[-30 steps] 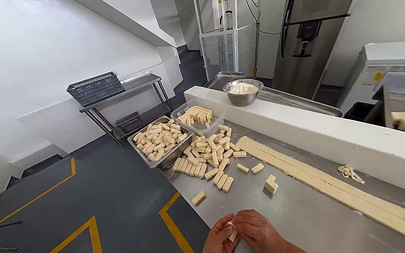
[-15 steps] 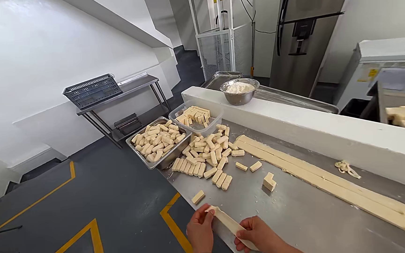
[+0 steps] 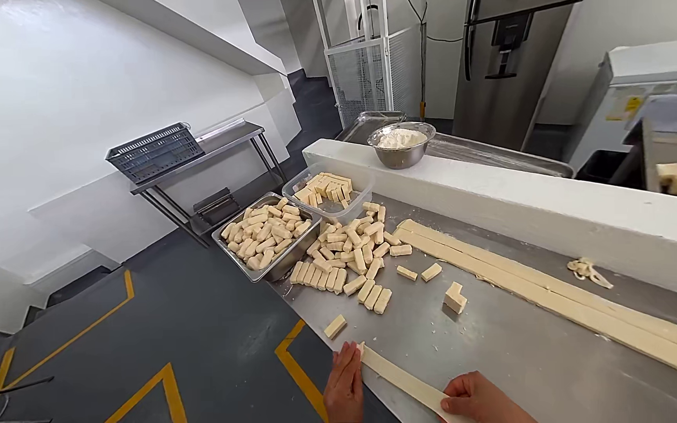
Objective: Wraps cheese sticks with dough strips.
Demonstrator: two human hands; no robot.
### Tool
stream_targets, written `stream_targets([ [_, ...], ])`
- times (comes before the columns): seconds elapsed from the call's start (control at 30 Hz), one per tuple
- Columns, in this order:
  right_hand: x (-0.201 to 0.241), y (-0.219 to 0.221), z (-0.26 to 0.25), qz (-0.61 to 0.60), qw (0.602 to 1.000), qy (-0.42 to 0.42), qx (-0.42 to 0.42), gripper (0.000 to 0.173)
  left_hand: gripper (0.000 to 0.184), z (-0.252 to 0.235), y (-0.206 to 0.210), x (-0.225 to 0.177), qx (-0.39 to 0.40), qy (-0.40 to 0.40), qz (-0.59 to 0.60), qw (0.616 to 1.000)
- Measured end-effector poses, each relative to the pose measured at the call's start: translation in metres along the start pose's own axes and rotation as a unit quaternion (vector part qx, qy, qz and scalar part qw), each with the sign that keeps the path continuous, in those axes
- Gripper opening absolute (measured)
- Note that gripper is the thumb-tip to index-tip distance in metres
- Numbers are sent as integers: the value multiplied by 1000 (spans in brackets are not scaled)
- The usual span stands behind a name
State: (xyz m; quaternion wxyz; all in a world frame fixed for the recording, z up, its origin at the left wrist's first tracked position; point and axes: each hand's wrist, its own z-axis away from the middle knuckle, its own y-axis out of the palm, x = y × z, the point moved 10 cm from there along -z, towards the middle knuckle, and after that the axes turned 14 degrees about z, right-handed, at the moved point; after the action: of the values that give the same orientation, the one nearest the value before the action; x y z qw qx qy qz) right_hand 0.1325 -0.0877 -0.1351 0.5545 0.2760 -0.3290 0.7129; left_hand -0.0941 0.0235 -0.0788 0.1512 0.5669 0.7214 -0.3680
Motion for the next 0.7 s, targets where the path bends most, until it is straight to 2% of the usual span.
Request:
stream_targets([
  [0.13, -9, -8, 12, 49, 999, -8, -16, 11, 16, 4, 7, -10, -2, -21, 40, 999],
  [0.23, -10, -13, 20, 64, 997, -18, -31, 13, 23, 4, 7, -7, -14, -54, 46, 997],
  [0.37, -16, -27, 33, 98, 993, -23, -61, 17, 20, 18, 28, -27, 34, -48, 67, 996],
  [0.47, -21, -38, 38, 91, 992, -25, -79, 16, 23, 12, 28, -29, 49, -27, 82, 995],
  [0.53, -24, -48, 43, 92, 991, -25, -91, 15, 20, 14, 38, -43, 144, 35, 121, 982],
  [0.63, -28, -65, 49, 99, 988, -19, -113, 14, 22, 3, 47, -67, 308, 100, 204, 924],
  [0.7, -25, -75, 52, 140, 981, -16, -134, 17, 30, -9, 53, -65, 390, 126, 211, 887],
])
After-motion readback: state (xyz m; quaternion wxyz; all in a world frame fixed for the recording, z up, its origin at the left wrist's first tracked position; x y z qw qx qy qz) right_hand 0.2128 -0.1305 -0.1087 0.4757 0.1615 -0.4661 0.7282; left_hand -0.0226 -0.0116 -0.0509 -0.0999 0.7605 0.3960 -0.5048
